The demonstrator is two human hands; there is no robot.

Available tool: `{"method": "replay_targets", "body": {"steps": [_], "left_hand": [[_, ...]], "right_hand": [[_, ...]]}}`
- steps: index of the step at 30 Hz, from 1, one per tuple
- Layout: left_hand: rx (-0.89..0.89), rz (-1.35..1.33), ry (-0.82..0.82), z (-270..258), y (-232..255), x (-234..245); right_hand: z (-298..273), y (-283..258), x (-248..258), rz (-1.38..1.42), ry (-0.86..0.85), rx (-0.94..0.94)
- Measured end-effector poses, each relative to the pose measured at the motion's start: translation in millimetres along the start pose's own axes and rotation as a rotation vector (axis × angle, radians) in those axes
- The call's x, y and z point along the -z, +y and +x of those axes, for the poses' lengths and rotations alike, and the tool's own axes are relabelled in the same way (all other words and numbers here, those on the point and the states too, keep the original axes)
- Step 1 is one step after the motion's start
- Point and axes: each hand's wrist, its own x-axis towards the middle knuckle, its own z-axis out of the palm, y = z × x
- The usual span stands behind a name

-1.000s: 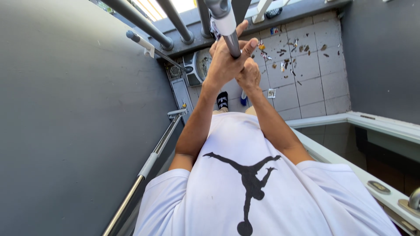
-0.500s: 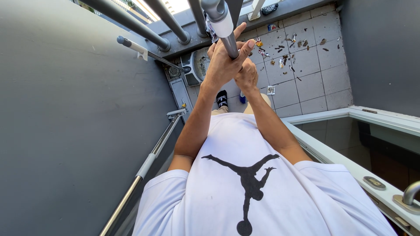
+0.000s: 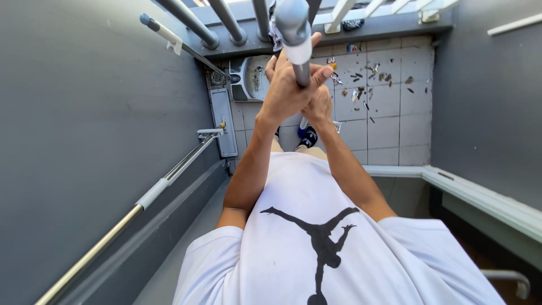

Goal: The person slides a white plastic sleeve onto a metal pole and then attaches a blue broom head to the end of the pole.

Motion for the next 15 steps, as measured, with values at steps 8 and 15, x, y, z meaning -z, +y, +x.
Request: {"method": "replay_targets", "body": {"steps": [8,15], "left_hand": [[0.084,0.014,-0.043,-11,33,-2],[0.039,-0.001,-0.11,-6,-7,23]], "right_hand": [[-12,17,4,-0.002,-0.161,-0.192],[-5,-6,-35,0.125,0.023,-0.134]]}}
